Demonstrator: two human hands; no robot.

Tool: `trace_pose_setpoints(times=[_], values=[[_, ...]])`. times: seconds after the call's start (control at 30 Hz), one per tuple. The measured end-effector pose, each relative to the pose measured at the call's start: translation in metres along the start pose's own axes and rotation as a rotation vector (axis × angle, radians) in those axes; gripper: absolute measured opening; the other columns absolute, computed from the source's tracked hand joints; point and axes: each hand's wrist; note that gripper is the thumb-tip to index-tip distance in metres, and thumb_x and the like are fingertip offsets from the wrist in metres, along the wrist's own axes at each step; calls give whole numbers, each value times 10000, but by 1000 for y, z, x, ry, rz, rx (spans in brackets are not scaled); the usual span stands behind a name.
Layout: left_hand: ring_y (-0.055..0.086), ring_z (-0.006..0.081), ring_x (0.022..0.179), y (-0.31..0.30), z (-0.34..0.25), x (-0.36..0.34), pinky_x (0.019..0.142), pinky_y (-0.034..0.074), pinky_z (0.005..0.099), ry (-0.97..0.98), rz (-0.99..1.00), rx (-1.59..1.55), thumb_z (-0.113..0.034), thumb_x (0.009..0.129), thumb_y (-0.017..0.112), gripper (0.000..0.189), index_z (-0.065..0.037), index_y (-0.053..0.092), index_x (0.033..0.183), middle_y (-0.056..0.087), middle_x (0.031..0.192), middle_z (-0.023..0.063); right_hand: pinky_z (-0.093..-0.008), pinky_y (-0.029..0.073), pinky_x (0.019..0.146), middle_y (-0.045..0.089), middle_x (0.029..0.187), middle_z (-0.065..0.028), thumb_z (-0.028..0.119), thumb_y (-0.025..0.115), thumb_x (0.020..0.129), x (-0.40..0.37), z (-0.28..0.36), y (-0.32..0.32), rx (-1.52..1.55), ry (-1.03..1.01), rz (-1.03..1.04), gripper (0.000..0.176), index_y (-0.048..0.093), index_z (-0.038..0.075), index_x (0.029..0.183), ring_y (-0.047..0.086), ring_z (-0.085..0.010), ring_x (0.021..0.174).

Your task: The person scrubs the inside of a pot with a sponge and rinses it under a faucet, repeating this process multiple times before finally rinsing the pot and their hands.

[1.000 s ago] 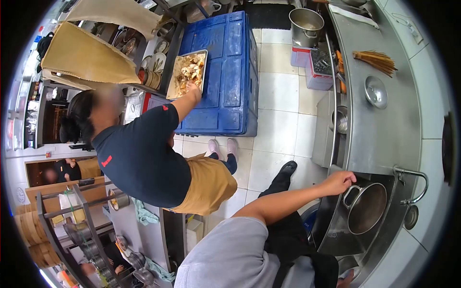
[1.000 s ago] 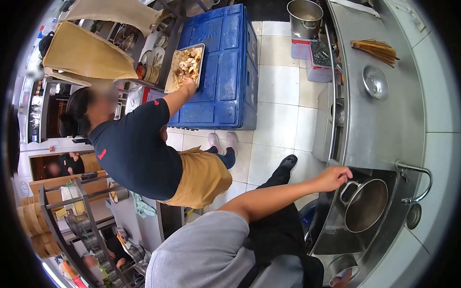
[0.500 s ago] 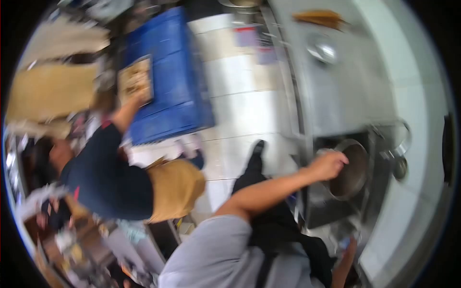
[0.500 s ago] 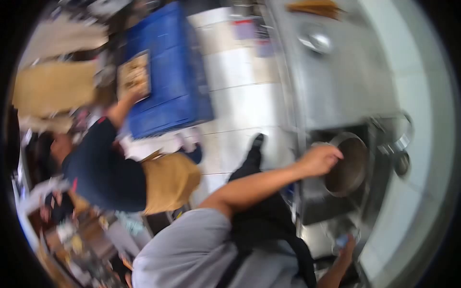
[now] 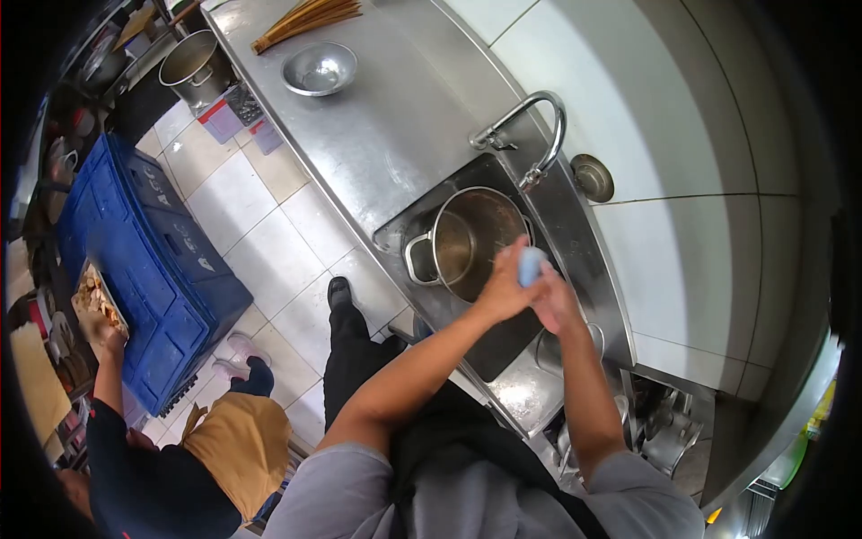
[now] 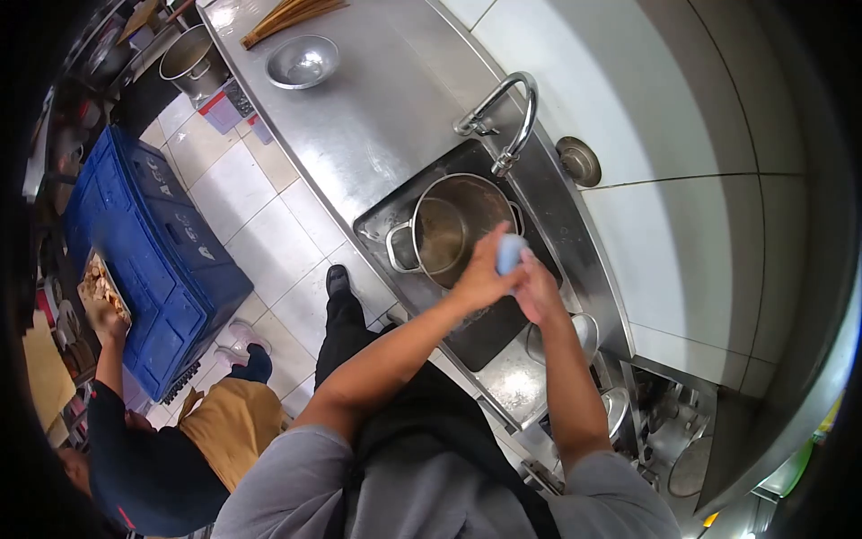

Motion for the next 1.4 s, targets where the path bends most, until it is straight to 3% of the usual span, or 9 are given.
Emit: trace_pose_setpoints(times=[0.07, 0.4, 0.63, 1.0, 1.1, 1.2, 1.23, 1.33, 1.4], values=[[498, 388, 1273, -28, 8, 11, 1063, 413, 432, -267, 40, -87, -243, 789, 727, 821, -112, 331, 1496, 462, 1383, 277, -382, 494, 939, 659, 1111, -83, 330, 498, 1023, 35, -6, -22, 2, 39, 147, 360, 580, 62, 1248, 638, -200, 1017], [569, 337, 1187, -89, 42, 10, 1000, 448, 399, -414, -174, -140, -332, 873, 666, 763, -100, 285, 1491, 538, 1303, 247, -382, 524, 875, 663, 1052, -73, 229, 496, 983, 218, -127, 6, -574, -24, -102, 244, 646, 68, 1090, 650, -216, 963], [363, 415, 1399, -80, 53, 5, 1159, 303, 426, -294, -269, -98, -295, 853, 665, 838, 13, 227, 1498, 372, 1474, 294, -359, 514, 878, 645, 1098, -70, 250, 491, 992, 228, -140, -22, -622, -37, 15, 273, 605, 67, 1160, 632, -197, 985], [392, 427, 1362, -64, 52, 19, 1154, 297, 437, -174, -431, 3, -236, 814, 729, 924, -55, 199, 1548, 408, 1443, 299, -330, 503, 840, 617, 1157, -74, 257, 486, 1015, 192, -65, -76, -795, 10, 27, 393, 479, 35, 1340, 612, -173, 952], [482, 368, 1275, -60, 52, 17, 1068, 380, 411, -241, -215, -375, -243, 701, 776, 977, -105, 282, 1531, 496, 1367, 247, -293, 489, 848, 598, 1222, -75, 264, 558, 982, 137, -61, -32, -951, -329, 144, 497, 441, 44, 1413, 598, -137, 965], [503, 349, 1266, -85, 30, 15, 1022, 423, 413, -547, 59, -489, -210, 659, 770, 868, -123, 410, 1445, 509, 1358, 220, -289, 475, 880, 605, 1237, -73, 251, 624, 941, 53, -11, 31, -676, -62, 287, 583, 414, 52, 1448, 594, -145, 1039], [517, 345, 1254, -75, 36, 19, 1001, 440, 417, -581, 22, -417, -200, 649, 762, 818, -129, 447, 1401, 518, 1343, 212, -278, 478, 877, 602, 1267, -86, 202, 637, 924, 50, -2, 24, -685, -44, 229, 555, 456, 31, 1420, 575, -174, 1105], [587, 357, 1180, -44, 66, 20, 934, 491, 420, -586, -96, -110, -145, 627, 753, 741, -101, 497, 1320, 608, 1231, 203, -343, 473, 952, 618, 1218, -142, 211, 641, 903, 85, -5, -64, -1129, -653, -382, 470, 557, 23, 1326, 589, -255, 1127], [615, 358, 1140, -63, 33, 8, 951, 499, 423, -590, -61, -7, -170, 647, 752, 630, -83, 568, 1243, 639, 1190, 209, -429, 416, 1036, 595, 1301, -167, 320, 618, 920, 104, -20, -107, -1520, -559, -658, 532, 534, 6, 1341, 571, -340, 1177]])
Point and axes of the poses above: each hand's wrist, its own x-axis towards the middle knuckle, its own y-axis out of the palm, z = x × y
